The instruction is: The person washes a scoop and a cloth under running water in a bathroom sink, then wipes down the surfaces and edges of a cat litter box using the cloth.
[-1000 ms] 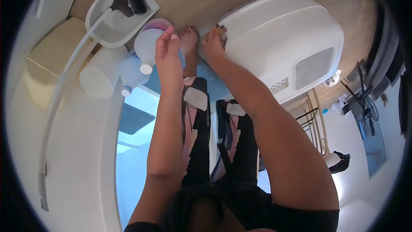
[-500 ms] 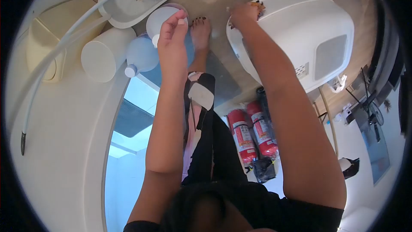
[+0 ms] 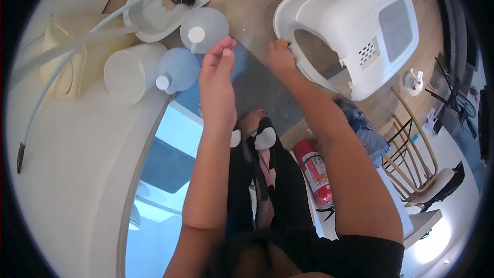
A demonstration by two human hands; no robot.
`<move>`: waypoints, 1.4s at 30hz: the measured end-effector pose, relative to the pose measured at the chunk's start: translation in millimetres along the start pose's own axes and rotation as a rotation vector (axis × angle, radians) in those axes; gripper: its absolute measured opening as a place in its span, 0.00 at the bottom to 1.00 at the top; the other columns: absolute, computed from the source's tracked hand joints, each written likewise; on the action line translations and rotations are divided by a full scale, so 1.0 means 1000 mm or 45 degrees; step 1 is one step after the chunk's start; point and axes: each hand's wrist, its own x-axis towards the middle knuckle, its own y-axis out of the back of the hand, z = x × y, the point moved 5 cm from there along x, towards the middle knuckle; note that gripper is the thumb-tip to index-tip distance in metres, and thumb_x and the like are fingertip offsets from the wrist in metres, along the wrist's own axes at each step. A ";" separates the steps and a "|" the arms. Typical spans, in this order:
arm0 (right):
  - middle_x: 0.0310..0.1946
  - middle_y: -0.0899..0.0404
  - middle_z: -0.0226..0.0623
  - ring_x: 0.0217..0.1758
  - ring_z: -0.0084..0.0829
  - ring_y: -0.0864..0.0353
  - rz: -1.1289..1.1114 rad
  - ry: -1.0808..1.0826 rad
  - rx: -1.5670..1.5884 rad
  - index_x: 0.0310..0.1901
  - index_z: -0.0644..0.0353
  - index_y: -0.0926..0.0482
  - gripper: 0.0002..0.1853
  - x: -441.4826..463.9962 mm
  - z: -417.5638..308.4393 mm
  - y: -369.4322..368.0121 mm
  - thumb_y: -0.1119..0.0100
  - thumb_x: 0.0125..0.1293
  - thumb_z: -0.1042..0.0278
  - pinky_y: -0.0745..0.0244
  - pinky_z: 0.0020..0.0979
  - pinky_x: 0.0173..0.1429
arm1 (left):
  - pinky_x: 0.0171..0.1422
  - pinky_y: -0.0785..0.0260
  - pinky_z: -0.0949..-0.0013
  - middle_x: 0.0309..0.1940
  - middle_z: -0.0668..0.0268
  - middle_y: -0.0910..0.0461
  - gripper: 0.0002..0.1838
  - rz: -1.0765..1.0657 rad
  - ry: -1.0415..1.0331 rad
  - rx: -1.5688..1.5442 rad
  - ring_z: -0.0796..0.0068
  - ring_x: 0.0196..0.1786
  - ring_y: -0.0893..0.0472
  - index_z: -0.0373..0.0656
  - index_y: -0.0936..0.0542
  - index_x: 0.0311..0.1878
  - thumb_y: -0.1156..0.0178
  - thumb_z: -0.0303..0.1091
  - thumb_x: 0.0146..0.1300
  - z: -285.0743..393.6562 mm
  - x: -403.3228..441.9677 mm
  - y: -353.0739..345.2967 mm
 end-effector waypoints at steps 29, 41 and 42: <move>0.57 0.35 0.57 0.61 0.49 0.32 1.081 -0.490 0.528 0.51 0.71 0.31 0.18 0.077 -0.001 0.036 0.50 0.62 0.68 0.34 0.39 0.63 | 0.60 0.43 0.72 0.51 0.65 0.27 0.21 -0.418 -0.528 0.291 0.74 0.56 0.31 0.36 0.28 0.53 0.43 0.41 0.63 -0.012 0.088 -0.076; 0.59 0.34 0.50 0.56 0.48 0.27 1.132 -0.599 0.896 0.54 0.63 0.32 0.17 0.082 -0.004 0.039 0.52 0.64 0.69 0.30 0.41 0.58 | 0.62 0.43 0.67 0.52 0.66 0.26 0.19 -0.473 -0.705 0.407 0.74 0.56 0.30 0.40 0.26 0.54 0.45 0.41 0.65 -0.002 0.091 -0.063; 0.59 0.34 0.49 0.56 0.48 0.27 0.995 -0.673 0.877 0.53 0.63 0.31 0.17 0.087 -0.002 0.039 0.52 0.63 0.69 0.30 0.40 0.58 | 0.62 0.43 0.66 0.53 0.65 0.26 0.20 -0.483 -0.688 0.408 0.73 0.57 0.31 0.39 0.27 0.55 0.45 0.42 0.65 -0.003 0.089 -0.064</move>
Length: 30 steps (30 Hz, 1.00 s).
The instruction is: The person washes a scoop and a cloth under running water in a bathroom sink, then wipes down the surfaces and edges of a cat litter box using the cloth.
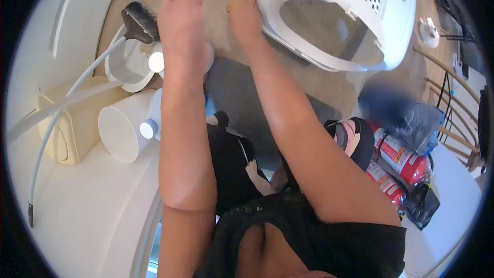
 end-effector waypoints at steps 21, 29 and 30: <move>0.58 0.31 0.42 0.58 0.45 0.29 -0.291 0.213 -0.095 0.49 0.61 0.29 0.13 -0.082 0.050 0.047 0.54 0.64 0.71 0.30 0.39 0.58 | 0.65 0.47 0.62 0.56 0.62 0.28 0.23 -0.231 0.096 -0.064 0.68 0.61 0.33 0.41 0.29 0.58 0.48 0.44 0.65 -0.009 -0.001 -0.011; 0.59 0.31 0.41 0.59 0.42 0.29 -0.158 -0.027 0.262 0.49 0.58 0.29 0.14 -0.113 0.081 0.063 0.58 0.68 0.62 0.30 0.40 0.56 | 0.64 0.46 0.63 0.55 0.63 0.27 0.24 -0.282 0.061 -0.014 0.69 0.60 0.32 0.38 0.30 0.57 0.45 0.43 0.64 -0.008 -0.006 -0.012; 0.59 0.31 0.41 0.59 0.42 0.29 -0.158 -0.027 0.262 0.49 0.58 0.29 0.14 -0.109 0.075 0.056 0.58 0.68 0.62 0.30 0.40 0.56 | 0.64 0.46 0.63 0.55 0.63 0.27 0.24 -0.294 0.055 -0.029 0.70 0.60 0.32 0.38 0.29 0.57 0.45 0.43 0.64 -0.010 -0.005 -0.012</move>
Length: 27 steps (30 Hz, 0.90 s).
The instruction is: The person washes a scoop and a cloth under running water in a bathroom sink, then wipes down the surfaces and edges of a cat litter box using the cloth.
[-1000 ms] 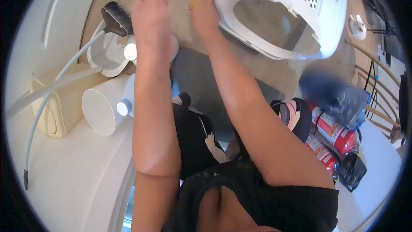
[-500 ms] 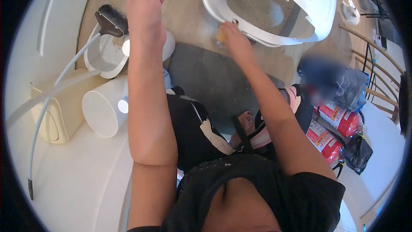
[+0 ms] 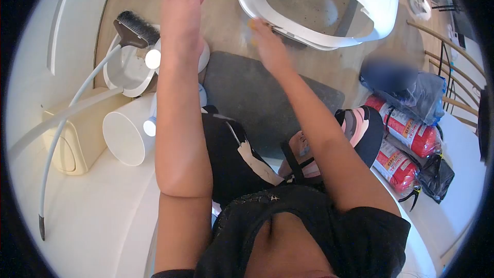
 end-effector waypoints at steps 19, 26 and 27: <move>0.57 0.29 0.40 0.59 0.36 0.27 0.157 0.585 -0.538 0.54 0.60 0.32 0.19 -0.008 0.021 0.025 0.53 0.59 0.75 0.29 0.35 0.59 | 0.61 0.42 0.67 0.52 0.62 0.26 0.21 -0.024 0.086 0.061 0.70 0.57 0.31 0.39 0.27 0.55 0.47 0.44 0.66 -0.008 0.008 -0.007; 0.52 0.25 0.39 0.54 0.40 0.24 0.076 0.456 -0.475 0.52 0.61 0.29 0.18 0.016 -0.004 0.004 0.53 0.59 0.73 0.24 0.35 0.54 | 0.63 0.44 0.63 0.53 0.65 0.26 0.21 -0.077 0.105 0.001 0.71 0.59 0.32 0.40 0.27 0.56 0.47 0.43 0.66 -0.020 0.016 -0.012; 0.52 0.25 0.39 0.54 0.40 0.24 0.077 0.440 -0.479 0.52 0.61 0.29 0.18 0.010 0.004 0.006 0.53 0.59 0.73 0.24 0.35 0.54 | 0.63 0.44 0.63 0.53 0.65 0.26 0.21 -0.085 0.128 -0.017 0.70 0.59 0.32 0.40 0.27 0.56 0.47 0.42 0.66 -0.022 0.017 -0.012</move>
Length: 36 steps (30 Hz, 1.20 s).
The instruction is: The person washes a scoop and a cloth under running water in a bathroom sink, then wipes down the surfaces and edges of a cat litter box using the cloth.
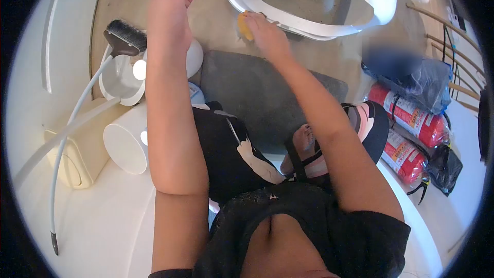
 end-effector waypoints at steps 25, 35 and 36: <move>0.67 0.42 0.52 0.72 0.43 0.46 0.405 -0.589 0.531 0.65 0.68 0.41 0.27 -0.007 0.017 -0.020 0.58 0.63 0.72 0.52 0.39 0.75 | 0.64 0.45 0.66 0.54 0.64 0.26 0.22 -0.152 0.058 0.077 0.72 0.58 0.31 0.41 0.28 0.57 0.50 0.45 0.67 -0.003 -0.005 -0.033; 0.60 0.32 0.44 0.67 0.41 0.36 0.011 -0.385 -0.578 0.60 0.65 0.34 0.25 -0.035 0.068 -0.004 0.52 0.58 0.74 0.44 0.38 0.71 | 0.64 0.45 0.66 0.55 0.64 0.26 0.22 -0.218 0.080 0.145 0.72 0.59 0.31 0.41 0.28 0.58 0.50 0.45 0.67 -0.015 0.004 -0.041; 0.59 0.31 0.44 0.66 0.41 0.36 -0.094 -0.407 -0.702 0.58 0.65 0.32 0.24 -0.021 0.061 -0.016 0.50 0.57 0.75 0.43 0.38 0.71 | 0.64 0.45 0.66 0.55 0.64 0.26 0.22 -0.232 0.087 0.122 0.72 0.59 0.32 0.41 0.28 0.58 0.50 0.45 0.67 -0.018 0.004 -0.045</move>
